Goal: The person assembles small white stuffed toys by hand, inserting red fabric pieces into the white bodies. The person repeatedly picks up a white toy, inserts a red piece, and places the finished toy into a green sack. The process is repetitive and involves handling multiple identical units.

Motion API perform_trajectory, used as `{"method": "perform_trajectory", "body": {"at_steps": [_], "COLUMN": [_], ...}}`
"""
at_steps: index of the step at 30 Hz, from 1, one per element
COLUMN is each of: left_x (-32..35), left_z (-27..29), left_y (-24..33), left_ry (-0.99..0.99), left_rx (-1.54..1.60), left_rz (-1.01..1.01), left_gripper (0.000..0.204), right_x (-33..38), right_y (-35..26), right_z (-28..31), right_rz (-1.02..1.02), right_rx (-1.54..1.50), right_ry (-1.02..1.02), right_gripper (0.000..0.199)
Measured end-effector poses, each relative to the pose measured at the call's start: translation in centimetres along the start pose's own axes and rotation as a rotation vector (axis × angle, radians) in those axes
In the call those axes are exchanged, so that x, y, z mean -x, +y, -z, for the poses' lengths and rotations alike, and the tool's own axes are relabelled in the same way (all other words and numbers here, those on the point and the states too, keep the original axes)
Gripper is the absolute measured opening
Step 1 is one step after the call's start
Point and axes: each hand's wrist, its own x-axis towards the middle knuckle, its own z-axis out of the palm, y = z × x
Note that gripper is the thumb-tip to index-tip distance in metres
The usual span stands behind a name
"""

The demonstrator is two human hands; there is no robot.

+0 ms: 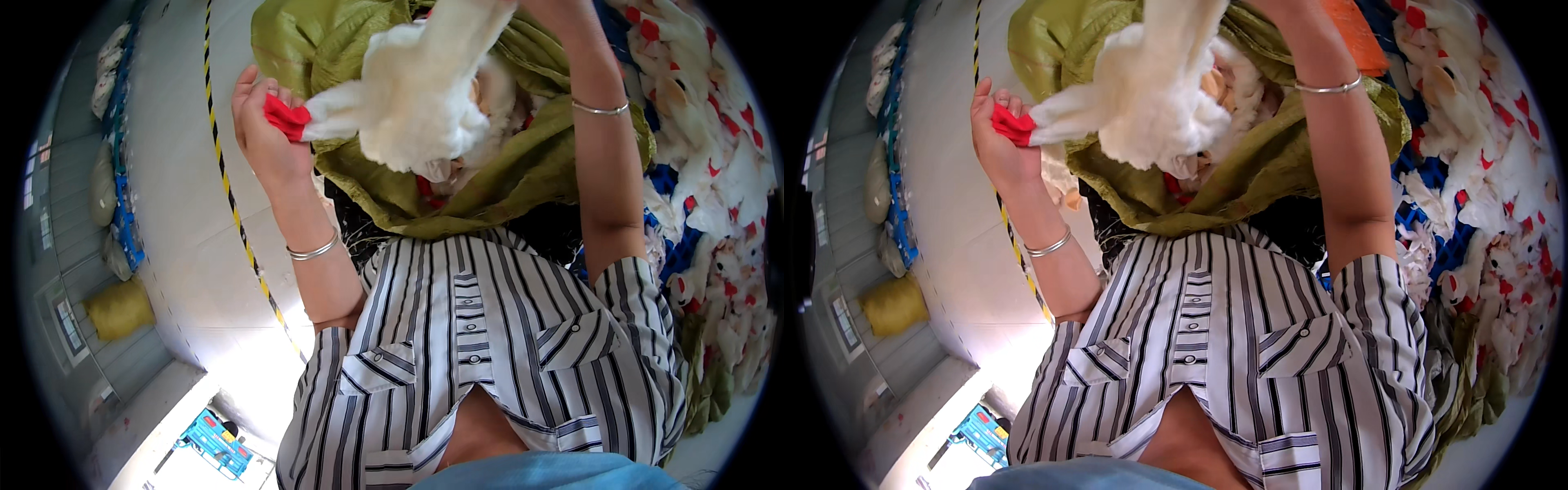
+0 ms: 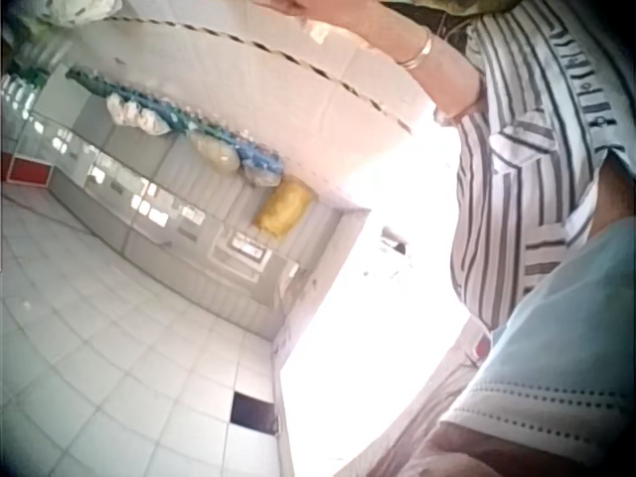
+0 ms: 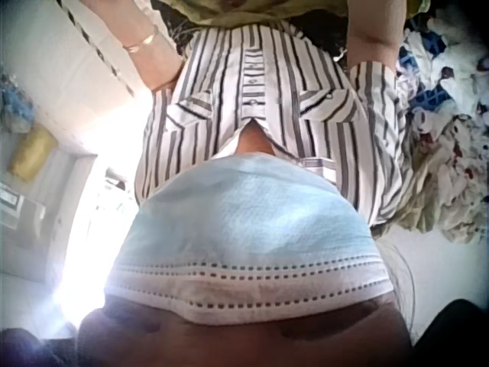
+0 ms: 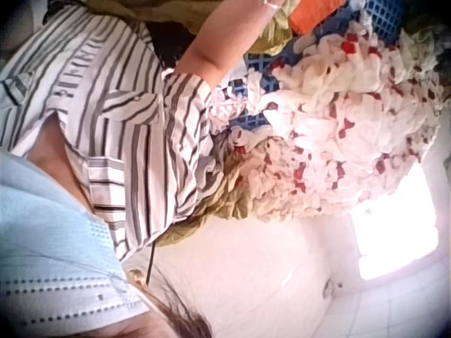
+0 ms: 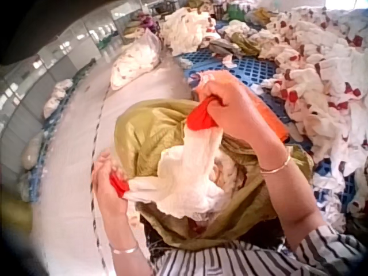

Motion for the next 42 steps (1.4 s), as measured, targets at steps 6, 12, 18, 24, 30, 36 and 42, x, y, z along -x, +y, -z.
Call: {"method": "perform_trajectory", "body": {"at_steps": [6, 12, 18, 24, 30, 36, 42], "left_x": [-0.8, -2.2, -3.8, -1.8, -1.8, -0.1, 0.4], "left_z": [-1.6, -6.6, -3.7, -5.1, -4.2, -6.9, -7.7], "left_y": [-4.3, -8.7, -9.2, -10.2, -9.7, -9.4, -10.3], "left_ry": [0.114, 0.093, -0.003, -0.211, -0.099, -0.139, -0.139], "left_rx": [0.066, 0.118, 0.089, -0.088, -0.074, -0.254, -0.338], "left_rz": [0.007, -0.06, -0.056, 0.059, 0.03, 0.043, -0.06], "left_gripper": [0.03, 0.025, 0.028, 0.027, 0.023, 0.012, 0.019], "right_x": [2.5, 4.4, 2.7, 2.7, 3.0, 4.2, 4.4], "right_y": [1.3, 5.3, 8.0, 8.0, 6.4, 5.9, 6.9], "right_z": [-5.7, -9.7, -6.0, -5.6, -5.8, -6.1, -5.1], "right_rz": [-0.129, -0.02, -0.236, -0.26, -0.192, -0.175, -0.237], "right_rx": [-0.226, -0.099, -0.331, -0.319, -0.112, -0.276, -0.411], "right_ry": [-0.287, -0.476, -0.417, -0.468, -0.254, -0.342, -0.344], "right_gripper": [0.009, 0.025, 0.029, 0.028, 0.025, 0.027, 0.02]}}
